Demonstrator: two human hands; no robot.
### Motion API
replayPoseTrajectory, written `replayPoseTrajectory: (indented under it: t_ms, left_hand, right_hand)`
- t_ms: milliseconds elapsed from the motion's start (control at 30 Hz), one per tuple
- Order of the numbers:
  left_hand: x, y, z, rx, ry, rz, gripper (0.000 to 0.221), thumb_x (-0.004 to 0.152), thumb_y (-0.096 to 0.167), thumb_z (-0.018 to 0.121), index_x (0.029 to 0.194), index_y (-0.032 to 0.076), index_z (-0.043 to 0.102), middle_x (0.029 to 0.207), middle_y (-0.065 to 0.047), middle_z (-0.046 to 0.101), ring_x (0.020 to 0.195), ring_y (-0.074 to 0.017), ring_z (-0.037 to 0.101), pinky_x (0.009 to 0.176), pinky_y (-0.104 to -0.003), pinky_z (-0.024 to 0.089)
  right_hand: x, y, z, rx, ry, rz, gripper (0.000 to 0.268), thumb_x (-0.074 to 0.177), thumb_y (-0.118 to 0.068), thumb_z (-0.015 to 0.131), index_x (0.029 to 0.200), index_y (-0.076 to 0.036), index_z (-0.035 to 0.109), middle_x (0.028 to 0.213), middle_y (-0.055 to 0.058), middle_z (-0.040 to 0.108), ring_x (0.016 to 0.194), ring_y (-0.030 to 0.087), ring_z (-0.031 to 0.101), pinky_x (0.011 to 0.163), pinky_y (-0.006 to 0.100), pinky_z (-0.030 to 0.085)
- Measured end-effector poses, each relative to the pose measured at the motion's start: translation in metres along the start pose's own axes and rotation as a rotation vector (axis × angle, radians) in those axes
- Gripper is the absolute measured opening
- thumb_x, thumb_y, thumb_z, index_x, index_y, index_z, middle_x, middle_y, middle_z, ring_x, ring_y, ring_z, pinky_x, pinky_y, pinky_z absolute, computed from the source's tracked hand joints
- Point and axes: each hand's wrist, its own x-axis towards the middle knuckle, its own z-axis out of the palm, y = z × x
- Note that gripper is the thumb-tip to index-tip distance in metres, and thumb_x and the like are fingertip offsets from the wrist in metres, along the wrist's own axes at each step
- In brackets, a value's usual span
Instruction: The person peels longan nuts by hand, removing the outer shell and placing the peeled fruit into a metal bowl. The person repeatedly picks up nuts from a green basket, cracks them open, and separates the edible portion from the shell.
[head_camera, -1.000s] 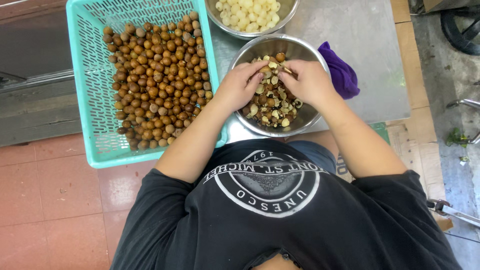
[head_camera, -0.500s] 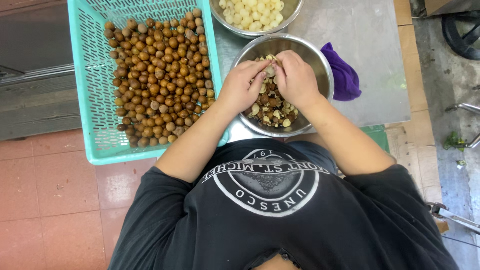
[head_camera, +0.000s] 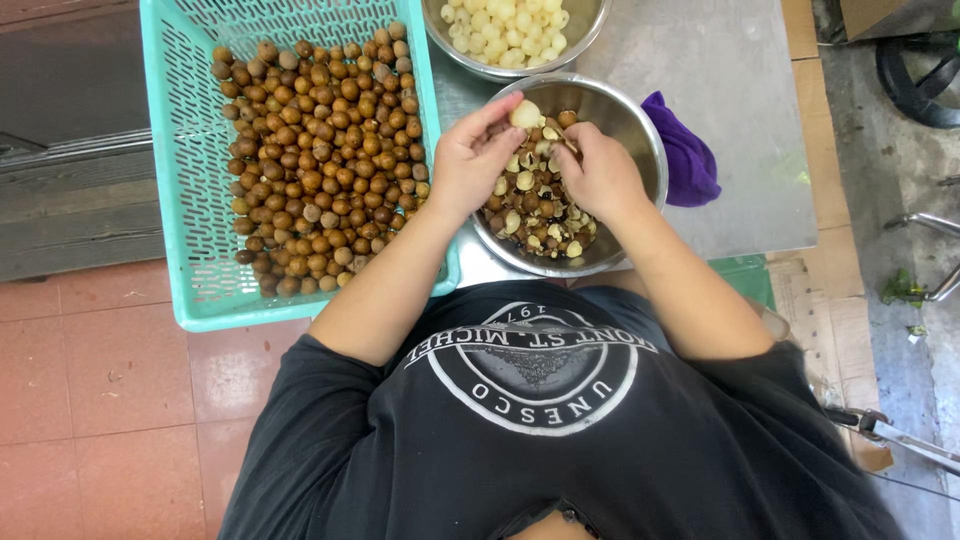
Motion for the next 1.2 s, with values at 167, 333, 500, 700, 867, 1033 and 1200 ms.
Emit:
replayPoseTrajectory:
  t_ms: [167,333,500,700,867,1033,1200]
  left_hand:
    - [-0.007,0.011,0.004,0.285,0.009,-0.093,0.039,0.097,0.005,0.076,0.135,0.006,0.068,0.116,-0.008,0.073,0.103,-0.0116,0.069,0.09,-0.025,0.059]
    - [-0.008,-0.001,0.007,0.228,-0.001,-0.091,0.032,0.097,0.007,0.076,0.128,0.002,0.068,0.119,-0.009,0.074,0.105,-0.0138,0.071,0.093,-0.027,0.06]
    - [0.0,-0.026,-0.004,-0.215,-0.075,-0.289,0.03,0.098,0.009,0.07,0.126,0.0,0.063,0.115,-0.012,0.074,0.102,-0.0167,0.073,0.09,-0.031,0.061]
    - [0.006,-0.058,-0.004,-0.117,-0.11,-0.208,0.021,0.103,0.008,0.062,0.121,0.002,0.07,0.106,-0.008,0.076,0.087,-0.0133,0.072,0.076,-0.029,0.061]
    - [0.012,-0.08,-0.004,-0.105,-0.121,-0.227,0.024,0.104,0.011,0.056,0.122,0.004,0.07,0.102,-0.007,0.076,0.081,-0.0121,0.072,0.073,-0.028,0.062]
    - [0.023,-0.076,-0.006,-0.245,-0.063,-0.264,0.025,0.105,0.015,0.053,0.119,0.004,0.07,0.104,-0.007,0.073,0.086,-0.0141,0.071,0.076,-0.031,0.063]
    - [0.016,-0.024,-0.019,0.734,-0.3,-0.259,0.029,0.102,0.036,0.059,0.116,0.017,0.075,0.111,-0.003,0.073,0.1,-0.0188,0.069,0.091,-0.036,0.054]
  right_hand:
    - [-0.015,-0.02,-0.021,-0.012,0.054,-0.186,0.041,0.105,-0.016,0.056,0.146,-0.013,0.056,0.105,0.021,0.073,0.09,0.042,0.07,0.077,0.049,0.055]
    - [-0.015,-0.03,-0.022,-0.081,0.143,-0.371,0.049,0.102,-0.01,0.06,0.15,-0.016,0.055,0.106,0.018,0.074,0.083,0.038,0.071,0.071,0.046,0.056]
    - [-0.013,-0.018,-0.009,-0.111,0.235,-0.461,0.047,0.098,-0.003,0.063,0.144,-0.015,0.062,0.099,0.016,0.074,0.084,0.035,0.072,0.074,0.045,0.057]
    - [-0.018,0.0,-0.002,-0.167,0.188,-0.51,0.04,0.103,-0.006,0.065,0.143,-0.011,0.064,0.106,0.019,0.072,0.093,0.038,0.071,0.081,0.045,0.056]
    - [-0.018,0.0,-0.002,-0.117,0.178,-0.531,0.039,0.104,0.0,0.064,0.143,-0.008,0.066,0.105,0.019,0.072,0.091,0.037,0.071,0.081,0.044,0.056]
    - [-0.011,0.005,-0.002,-0.078,0.26,-0.678,0.037,0.104,0.005,0.058,0.139,-0.004,0.062,0.113,0.021,0.072,0.098,0.036,0.072,0.09,0.043,0.059]
    - [0.043,0.017,-0.008,0.31,0.473,-0.637,0.032,0.112,0.004,0.05,0.144,0.006,0.053,0.113,0.022,0.07,0.083,0.026,0.063,0.069,0.039,0.05]
